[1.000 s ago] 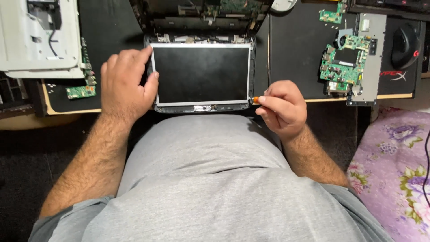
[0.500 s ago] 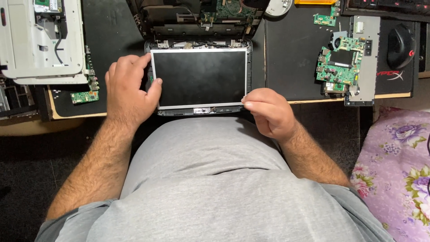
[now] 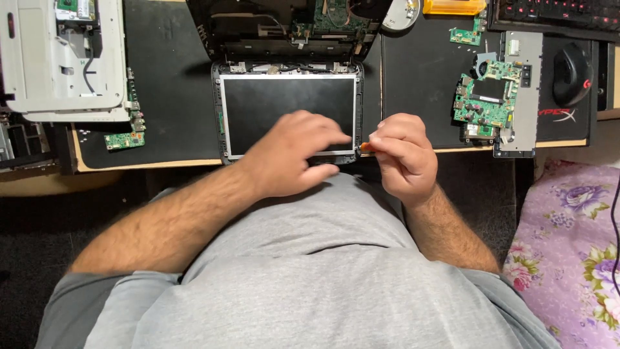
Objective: Removing the screen bezel from a laptop using a screwdriver and manual prying as part of a disassembly process.
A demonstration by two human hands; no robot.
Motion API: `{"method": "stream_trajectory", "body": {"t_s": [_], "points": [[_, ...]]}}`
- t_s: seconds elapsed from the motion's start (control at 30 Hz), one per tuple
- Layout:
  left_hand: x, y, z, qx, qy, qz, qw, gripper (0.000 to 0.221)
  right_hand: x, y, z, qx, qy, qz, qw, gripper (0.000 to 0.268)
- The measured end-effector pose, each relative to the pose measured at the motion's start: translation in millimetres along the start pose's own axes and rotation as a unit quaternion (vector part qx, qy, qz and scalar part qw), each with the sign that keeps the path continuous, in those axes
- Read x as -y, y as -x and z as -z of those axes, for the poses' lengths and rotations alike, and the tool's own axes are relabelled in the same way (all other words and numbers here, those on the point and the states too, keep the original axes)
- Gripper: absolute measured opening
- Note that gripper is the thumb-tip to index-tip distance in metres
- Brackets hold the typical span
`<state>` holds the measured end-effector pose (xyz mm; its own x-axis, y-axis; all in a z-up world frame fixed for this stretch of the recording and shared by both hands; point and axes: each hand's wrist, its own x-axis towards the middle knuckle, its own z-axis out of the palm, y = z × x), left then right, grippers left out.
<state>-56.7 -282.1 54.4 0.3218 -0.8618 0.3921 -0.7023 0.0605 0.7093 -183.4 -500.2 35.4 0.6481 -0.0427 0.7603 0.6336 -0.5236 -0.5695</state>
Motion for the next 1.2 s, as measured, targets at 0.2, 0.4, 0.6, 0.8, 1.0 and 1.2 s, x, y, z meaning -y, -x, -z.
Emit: {"method": "stream_trajectory", "body": {"t_s": [0.2,0.4,0.6,0.8,1.0,1.2], "points": [[15,-32,-49,0.089,0.055,0.011,0.994,0.026,7,0,5,-0.005,0.005,-0.022,1.000,0.018],[7,-52,-47,0.094,0.085,0.035,0.991,0.006,-1,12,8,-0.015,-0.014,-0.022,1.000,0.022],[12,-54,-60,0.078,0.053,0.074,0.993,0.021,-7,14,8,-0.023,0.008,-0.005,1.000,0.018],[19,-54,-60,0.078,0.038,0.033,0.996,0.027,3,7,4,-0.007,0.001,-0.027,1.000,0.016],[20,-47,-52,0.113,0.018,0.033,0.993,0.010,6,3,2,0.012,-0.026,-0.040,0.999,0.023],[20,-45,-58,0.057,0.007,0.038,0.998,0.019,-7,12,3,-0.002,0.002,-0.006,1.000,0.019]]}}
